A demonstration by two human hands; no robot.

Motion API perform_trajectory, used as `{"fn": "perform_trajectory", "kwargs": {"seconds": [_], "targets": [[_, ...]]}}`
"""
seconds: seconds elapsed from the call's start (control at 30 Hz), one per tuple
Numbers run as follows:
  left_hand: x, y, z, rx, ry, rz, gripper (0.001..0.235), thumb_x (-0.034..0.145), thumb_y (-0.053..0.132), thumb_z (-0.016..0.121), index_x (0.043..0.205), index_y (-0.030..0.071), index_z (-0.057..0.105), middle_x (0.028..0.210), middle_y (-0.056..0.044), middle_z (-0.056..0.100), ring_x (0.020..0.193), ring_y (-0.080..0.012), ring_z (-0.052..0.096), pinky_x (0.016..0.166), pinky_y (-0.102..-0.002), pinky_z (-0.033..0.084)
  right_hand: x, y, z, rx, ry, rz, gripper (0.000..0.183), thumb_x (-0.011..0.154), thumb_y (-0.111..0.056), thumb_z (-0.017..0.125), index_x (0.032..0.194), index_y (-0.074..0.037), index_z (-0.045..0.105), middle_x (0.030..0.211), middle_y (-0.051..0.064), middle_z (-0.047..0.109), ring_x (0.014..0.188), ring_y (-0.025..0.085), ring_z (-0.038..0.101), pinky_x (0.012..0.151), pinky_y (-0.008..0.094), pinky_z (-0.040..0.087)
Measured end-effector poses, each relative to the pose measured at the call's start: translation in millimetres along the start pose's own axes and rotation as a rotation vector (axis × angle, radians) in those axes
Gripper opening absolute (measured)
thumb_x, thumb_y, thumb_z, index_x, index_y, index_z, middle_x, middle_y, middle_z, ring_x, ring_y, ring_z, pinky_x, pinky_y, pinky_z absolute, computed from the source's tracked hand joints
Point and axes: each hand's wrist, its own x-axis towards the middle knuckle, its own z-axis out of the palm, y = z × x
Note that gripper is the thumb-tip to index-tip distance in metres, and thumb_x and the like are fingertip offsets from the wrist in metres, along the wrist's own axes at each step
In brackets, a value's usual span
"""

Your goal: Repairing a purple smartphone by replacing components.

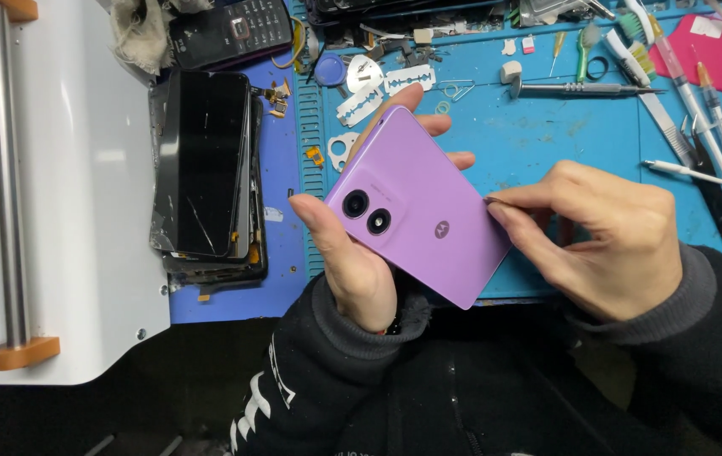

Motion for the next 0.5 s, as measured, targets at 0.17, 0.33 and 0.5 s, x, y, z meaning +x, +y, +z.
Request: {"fn": "perform_trajectory", "kwargs": {"seconds": [0.17,0.33,0.5], "targets": [[1.1,2.6,1.8,0.022,0.036,-0.008,0.115,0.095,0.088,0.026,0.159,-0.008,0.035,0.134,-0.022,0.056,0.114,-0.0319,0.061,0.101,-0.045,0.051,-5.6,3.8,1.6,-0.009,-0.007,0.012,0.014,0.086,-0.004,0.08,0.1,-0.003,0.077,0.077,0.006,0.068,0.059,0.011,0.062,0.052,0.025,0.047],[-0.7,3.5,2.3,0.035,0.018,-0.013,0.114,0.096,0.087,0.024,0.159,-0.007,0.036,0.131,-0.02,0.058,0.114,-0.0319,0.062,0.099,-0.044,0.051,-20.4,8.4,0.3,-0.001,-0.013,0.065,0.013,0.086,-0.004,0.079,0.098,-0.004,0.077,0.074,0.006,0.066,0.057,0.012,0.061,0.052,0.026,0.046],[0.5,2.0,2.2,0.049,0.042,-0.002,0.113,0.095,0.086,0.022,0.159,-0.007,0.036,0.134,-0.021,0.059,0.114,-0.0324,0.063,0.104,-0.046,0.055,-23.9,7.1,-4.8,-0.038,-0.041,0.059,0.012,0.083,-0.006,0.08,0.095,-0.004,0.078,0.068,0.007,0.061,0.054,0.016,0.059,0.05,0.03,0.044]]}}
